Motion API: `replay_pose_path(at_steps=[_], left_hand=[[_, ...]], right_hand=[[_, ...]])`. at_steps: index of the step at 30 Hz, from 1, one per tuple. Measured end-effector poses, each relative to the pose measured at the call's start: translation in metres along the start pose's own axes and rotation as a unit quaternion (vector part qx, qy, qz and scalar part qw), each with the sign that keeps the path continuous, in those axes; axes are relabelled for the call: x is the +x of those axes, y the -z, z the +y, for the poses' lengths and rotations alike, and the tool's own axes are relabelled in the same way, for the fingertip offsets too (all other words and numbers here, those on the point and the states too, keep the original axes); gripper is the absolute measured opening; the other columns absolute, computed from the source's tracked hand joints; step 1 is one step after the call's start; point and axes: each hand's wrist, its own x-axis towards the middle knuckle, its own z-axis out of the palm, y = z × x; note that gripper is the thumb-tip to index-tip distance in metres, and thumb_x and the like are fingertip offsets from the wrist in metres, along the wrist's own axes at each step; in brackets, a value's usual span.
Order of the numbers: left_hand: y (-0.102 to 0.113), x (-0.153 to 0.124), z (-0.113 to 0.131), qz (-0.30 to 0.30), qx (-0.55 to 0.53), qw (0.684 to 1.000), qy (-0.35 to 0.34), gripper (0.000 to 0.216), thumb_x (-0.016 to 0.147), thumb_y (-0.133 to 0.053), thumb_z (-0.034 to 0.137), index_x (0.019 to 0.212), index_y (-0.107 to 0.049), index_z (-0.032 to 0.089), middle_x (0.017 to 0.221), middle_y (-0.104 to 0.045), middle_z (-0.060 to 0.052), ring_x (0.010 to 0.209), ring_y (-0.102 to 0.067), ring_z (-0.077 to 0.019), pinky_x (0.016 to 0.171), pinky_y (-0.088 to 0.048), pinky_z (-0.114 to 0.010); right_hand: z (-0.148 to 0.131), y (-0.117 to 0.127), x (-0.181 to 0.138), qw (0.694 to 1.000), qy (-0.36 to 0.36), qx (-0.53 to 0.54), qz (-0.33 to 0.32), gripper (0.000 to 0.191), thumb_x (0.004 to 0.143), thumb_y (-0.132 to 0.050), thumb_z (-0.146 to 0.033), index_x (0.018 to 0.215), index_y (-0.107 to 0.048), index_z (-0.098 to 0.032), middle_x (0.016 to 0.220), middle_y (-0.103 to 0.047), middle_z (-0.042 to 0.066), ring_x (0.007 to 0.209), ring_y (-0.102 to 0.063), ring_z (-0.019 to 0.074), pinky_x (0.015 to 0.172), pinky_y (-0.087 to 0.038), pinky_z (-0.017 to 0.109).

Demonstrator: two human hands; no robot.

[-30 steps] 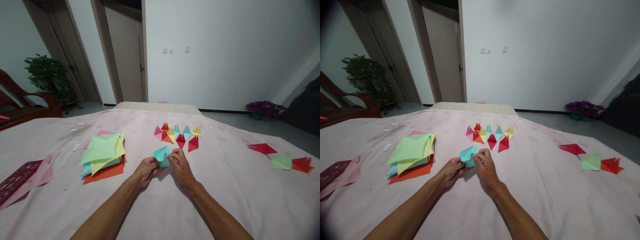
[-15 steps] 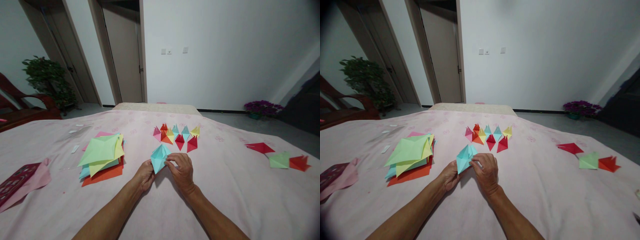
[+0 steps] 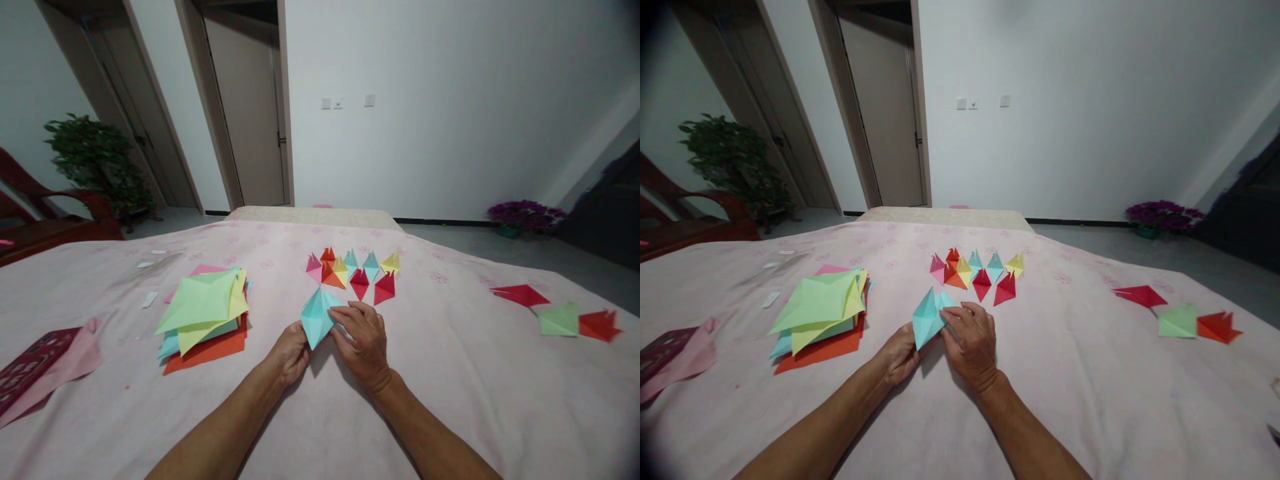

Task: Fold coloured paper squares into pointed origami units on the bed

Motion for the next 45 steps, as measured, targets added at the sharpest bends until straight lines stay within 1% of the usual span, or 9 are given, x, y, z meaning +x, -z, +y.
replay_pose_path(at_steps=[6,10,13,21,25,31,35,38,45], left_hand=[[0.007,-0.001,-0.006,0.021,-0.019,1.0,-0.006,0.037,0.06,-0.088,0.012,0.093,-0.072,0.011,0.101,-0.074,-0.01,0.09,-0.07,-0.019,0.083,-0.058,-0.026],[0.01,0.0,-0.007,0.026,-0.004,1.0,-0.01,0.033,0.065,-0.086,0.013,0.094,-0.07,0.01,0.096,-0.072,-0.009,0.079,-0.069,-0.0144,0.073,-0.06,-0.023],[0.008,-0.001,-0.006,0.019,0.014,1.0,-0.009,0.037,0.065,-0.086,0.012,0.098,-0.068,0.01,0.092,-0.071,-0.008,0.074,-0.069,-0.0134,0.067,-0.061,-0.022],[0.007,-0.003,-0.007,0.012,0.028,0.999,-0.015,0.046,0.063,-0.089,0.019,0.103,-0.069,0.01,0.097,-0.072,-0.009,0.075,-0.069,-0.0125,0.065,-0.061,-0.02],[0.007,-0.004,-0.008,0.01,0.032,0.999,-0.024,0.047,0.06,-0.09,0.021,0.101,-0.069,0.01,0.1,-0.072,-0.009,0.079,-0.069,-0.0142,0.067,-0.061,-0.022],[0.004,-0.002,-0.009,0.031,0.021,0.998,-0.041,0.046,0.059,-0.091,0.025,0.097,-0.07,0.009,0.094,-0.072,-0.008,0.073,-0.069,-0.0128,0.063,-0.06,-0.02],[0.005,0.0,-0.01,0.037,0.012,0.998,-0.051,0.044,0.059,-0.091,0.025,0.094,-0.07,0.01,0.093,-0.072,-0.007,0.073,-0.068,-0.0132,0.063,-0.061,-0.021],[0.006,0.0,-0.011,0.036,0.015,0.998,-0.048,0.04,0.06,-0.091,0.026,0.089,-0.07,0.009,0.088,-0.072,-0.006,0.071,-0.068,-0.0129,0.062,-0.06,-0.021],[0.0,-0.003,-0.01,0.016,0.029,0.999,-0.023,0.039,0.063,-0.089,0.026,0.09,-0.069,0.007,0.08,-0.072,-0.005,0.062,-0.067,-0.0112,0.055,-0.059,-0.019]], right_hand=[[0.004,-0.001,-0.002,1.0,0.024,-0.002,-0.007,0.023,0.084,-0.068,-0.016,0.102,-0.07,-0.03,0.104,-0.073,-0.001,0.108,-0.054,0.0264,0.088,-0.039,0.043],[0.006,-0.003,-0.003,1.0,-0.003,0.017,0.001,0.014,0.085,-0.069,-0.02,0.095,-0.071,-0.029,0.099,-0.072,0.0,0.103,-0.054,0.025,0.086,-0.04,0.042],[0.006,-0.005,-0.003,0.998,-0.032,0.047,0.007,0.006,0.086,-0.068,-0.021,0.087,-0.07,-0.026,0.095,-0.07,0.002,0.098,-0.055,0.0239,0.084,-0.042,0.041],[0.005,-0.012,-0.004,0.988,-0.116,0.094,0.029,0.007,0.086,-0.067,-0.025,0.08,-0.068,-0.023,0.105,-0.063,0.006,0.103,-0.053,0.0245,0.089,-0.045,0.043],[0.003,-0.014,-0.005,0.987,-0.12,0.102,0.026,0.005,0.086,-0.066,-0.024,0.082,-0.069,-0.024,0.109,-0.062,0.007,0.105,-0.053,0.0251,0.089,-0.046,0.044],[-0.002,-0.013,-0.003,0.987,-0.122,0.103,0.03,0.003,0.082,-0.069,-0.022,0.082,-0.067,-0.024,0.108,-0.063,0.006,0.106,-0.054,0.0249,0.091,-0.046,0.044],[-0.003,-0.016,-0.005,0.977,-0.165,0.126,0.051,0.027,0.074,-0.072,-0.021,0.099,-0.062,-0.023,0.105,-0.064,0.006,0.102,-0.057,0.024,0.09,-0.047,0.043],[-0.004,-0.02,-0.007,0.957,-0.235,0.163,0.046,0.044,0.071,-0.07,-0.022,0.114,-0.059,-0.022,0.105,-0.065,0.006,0.095,-0.061,0.0225,0.08,-0.051,0.037],[-0.012,-0.023,-0.005,0.905,-0.333,0.263,0.03,0.043,0.072,-0.067,-0.021,0.115,-0.06,-0.019,0.074,-0.062,-0.002,0.064,-0.058,0.015,0.06,-0.05,0.028]])
